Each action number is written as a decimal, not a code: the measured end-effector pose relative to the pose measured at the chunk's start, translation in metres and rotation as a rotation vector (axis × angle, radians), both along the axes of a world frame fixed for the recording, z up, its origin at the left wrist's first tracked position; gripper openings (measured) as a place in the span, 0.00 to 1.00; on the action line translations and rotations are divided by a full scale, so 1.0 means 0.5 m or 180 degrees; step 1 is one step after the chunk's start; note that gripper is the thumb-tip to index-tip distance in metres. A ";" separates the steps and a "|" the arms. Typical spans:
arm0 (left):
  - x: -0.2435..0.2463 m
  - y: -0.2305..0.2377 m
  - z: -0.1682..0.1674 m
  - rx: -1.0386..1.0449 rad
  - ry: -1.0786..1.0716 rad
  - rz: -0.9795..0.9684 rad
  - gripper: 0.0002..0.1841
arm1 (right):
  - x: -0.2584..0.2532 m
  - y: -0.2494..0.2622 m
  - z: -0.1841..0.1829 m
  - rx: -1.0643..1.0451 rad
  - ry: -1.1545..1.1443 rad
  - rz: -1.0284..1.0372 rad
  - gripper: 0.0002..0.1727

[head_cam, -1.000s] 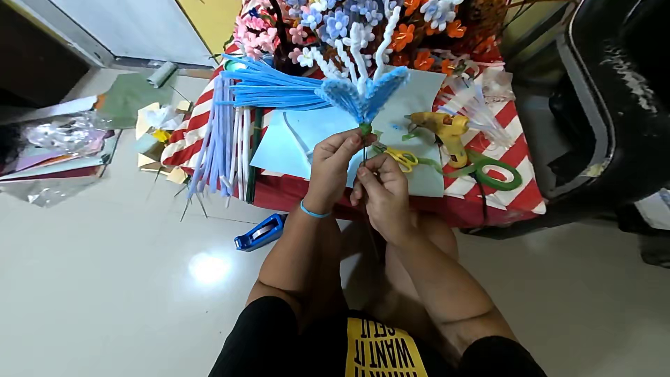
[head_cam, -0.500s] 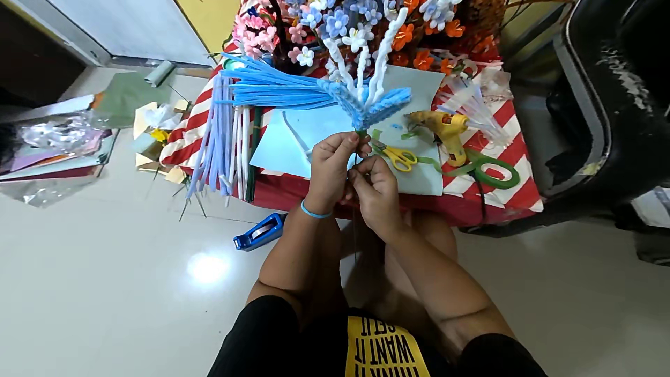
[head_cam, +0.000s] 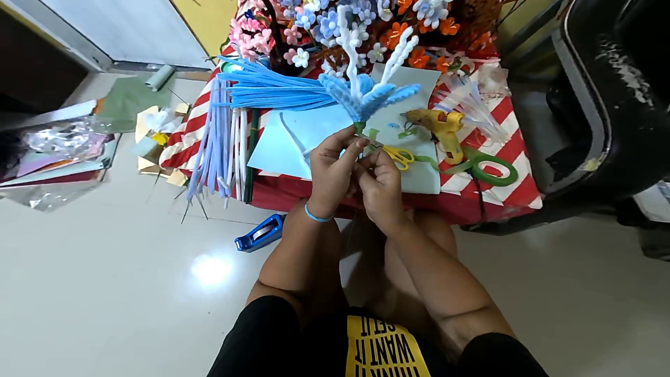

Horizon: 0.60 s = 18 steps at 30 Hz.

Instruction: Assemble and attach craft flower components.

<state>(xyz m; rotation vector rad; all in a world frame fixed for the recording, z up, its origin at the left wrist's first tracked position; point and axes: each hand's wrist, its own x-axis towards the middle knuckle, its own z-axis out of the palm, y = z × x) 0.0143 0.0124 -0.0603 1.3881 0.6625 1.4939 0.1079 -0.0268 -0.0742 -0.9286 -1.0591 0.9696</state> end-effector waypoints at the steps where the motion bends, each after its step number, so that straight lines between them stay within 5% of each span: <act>1: -0.001 0.000 0.000 0.0011 -0.0025 -0.0001 0.13 | 0.000 0.000 0.000 -0.0033 -0.0025 0.0004 0.07; 18: 0.007 0.011 -0.011 0.0062 -0.0512 -0.0043 0.10 | 0.051 0.004 0.025 0.0158 -0.1079 0.0190 0.02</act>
